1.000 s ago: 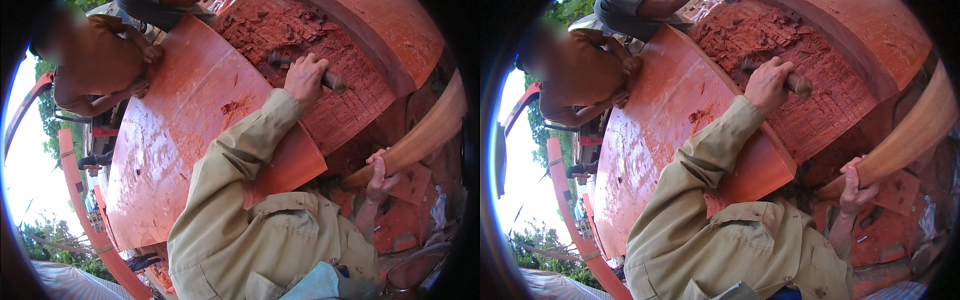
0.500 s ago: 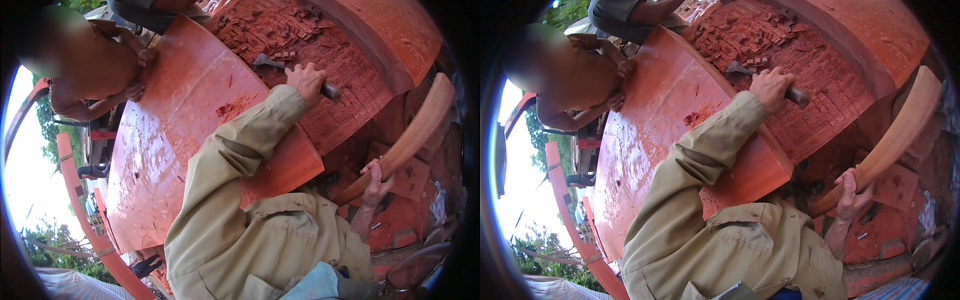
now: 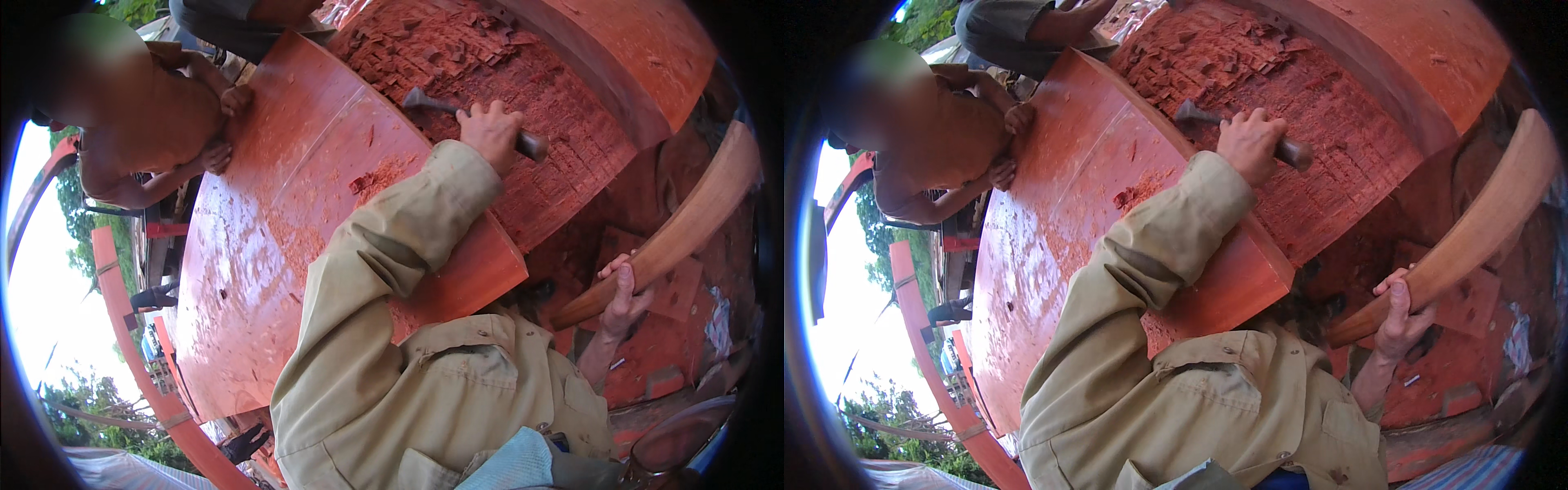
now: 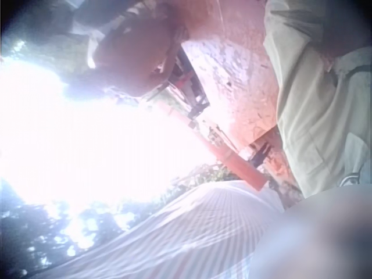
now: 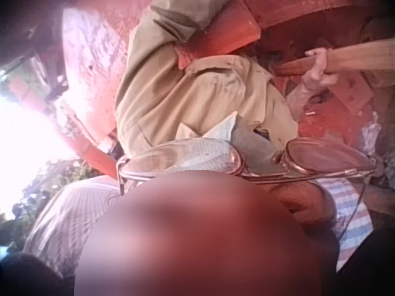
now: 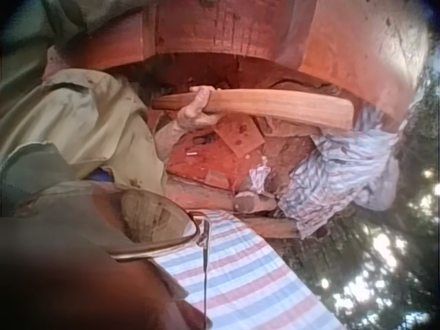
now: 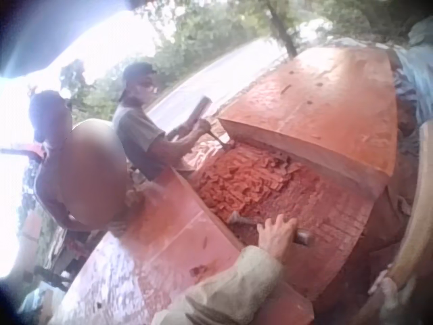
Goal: The person uses a chisel and a wooden mallet to carve a large red wooden block. They repeatedly strike the chisel to remove wood chips, working on the surface of the block.
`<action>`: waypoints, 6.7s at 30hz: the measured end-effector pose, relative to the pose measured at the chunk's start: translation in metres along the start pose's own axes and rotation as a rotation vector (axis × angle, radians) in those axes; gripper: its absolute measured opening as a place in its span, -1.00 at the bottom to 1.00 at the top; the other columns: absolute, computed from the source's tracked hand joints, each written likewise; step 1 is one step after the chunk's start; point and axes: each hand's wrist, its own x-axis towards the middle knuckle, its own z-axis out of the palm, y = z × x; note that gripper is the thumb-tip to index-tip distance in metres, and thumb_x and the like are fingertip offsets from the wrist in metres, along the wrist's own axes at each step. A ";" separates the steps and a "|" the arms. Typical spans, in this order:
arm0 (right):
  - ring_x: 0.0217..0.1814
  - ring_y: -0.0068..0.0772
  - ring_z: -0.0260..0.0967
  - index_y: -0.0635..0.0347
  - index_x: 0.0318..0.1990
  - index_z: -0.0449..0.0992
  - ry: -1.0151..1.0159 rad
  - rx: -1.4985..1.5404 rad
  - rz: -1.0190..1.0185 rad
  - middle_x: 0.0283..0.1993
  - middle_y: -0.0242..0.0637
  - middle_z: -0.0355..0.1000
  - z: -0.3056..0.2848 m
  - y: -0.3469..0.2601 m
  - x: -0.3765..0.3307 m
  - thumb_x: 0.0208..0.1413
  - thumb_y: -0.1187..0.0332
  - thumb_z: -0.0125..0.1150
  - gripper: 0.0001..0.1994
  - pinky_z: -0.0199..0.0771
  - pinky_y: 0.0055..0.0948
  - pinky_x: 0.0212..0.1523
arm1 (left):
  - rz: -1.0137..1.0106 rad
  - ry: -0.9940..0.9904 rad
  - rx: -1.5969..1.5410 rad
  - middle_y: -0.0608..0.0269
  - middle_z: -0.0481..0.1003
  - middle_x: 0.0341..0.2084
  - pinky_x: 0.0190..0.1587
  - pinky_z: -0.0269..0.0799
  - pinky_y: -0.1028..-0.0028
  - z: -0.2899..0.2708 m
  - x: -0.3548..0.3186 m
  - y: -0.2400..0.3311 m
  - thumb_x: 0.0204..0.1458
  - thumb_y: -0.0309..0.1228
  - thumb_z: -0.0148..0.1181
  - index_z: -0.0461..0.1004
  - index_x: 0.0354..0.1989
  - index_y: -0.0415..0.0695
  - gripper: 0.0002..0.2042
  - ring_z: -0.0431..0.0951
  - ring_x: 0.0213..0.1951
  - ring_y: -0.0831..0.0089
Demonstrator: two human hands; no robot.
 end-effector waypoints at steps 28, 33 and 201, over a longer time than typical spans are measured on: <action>-0.18 -0.43 0.52 0.33 0.03 0.48 -0.359 -0.479 -0.069 -0.26 -0.24 0.57 0.091 -0.007 0.020 0.13 0.34 0.58 -0.57 0.55 -0.34 -0.10 | 0.234 0.054 -0.290 0.08 0.51 -0.11 0.02 0.45 0.00 0.026 -0.010 -0.019 -0.10 -0.53 0.29 0.56 -0.07 0.02 -0.65 0.56 0.03 -0.02; -0.15 -0.37 0.48 0.36 0.07 0.44 -0.215 -0.372 -0.135 -0.20 -0.21 0.50 0.047 -0.015 0.018 0.19 0.35 0.47 -0.59 0.52 -0.33 0.00 | 0.170 -0.091 -0.145 0.11 0.52 -0.10 -0.02 0.46 -0.01 0.034 -0.001 -0.011 -0.09 -0.49 0.32 0.55 -0.11 0.03 -0.69 0.57 0.02 -0.02; -0.42 -0.47 0.49 0.26 -0.03 0.48 0.067 -0.013 0.116 -0.34 -0.35 0.49 0.027 0.036 0.024 0.25 0.23 0.47 -0.65 0.54 -0.40 -0.36 | 0.080 0.285 -0.941 0.19 0.66 -0.37 -0.13 0.69 0.26 0.011 0.141 -0.023 -0.10 -0.71 0.39 0.60 -0.27 -0.11 -0.75 0.72 -0.17 0.26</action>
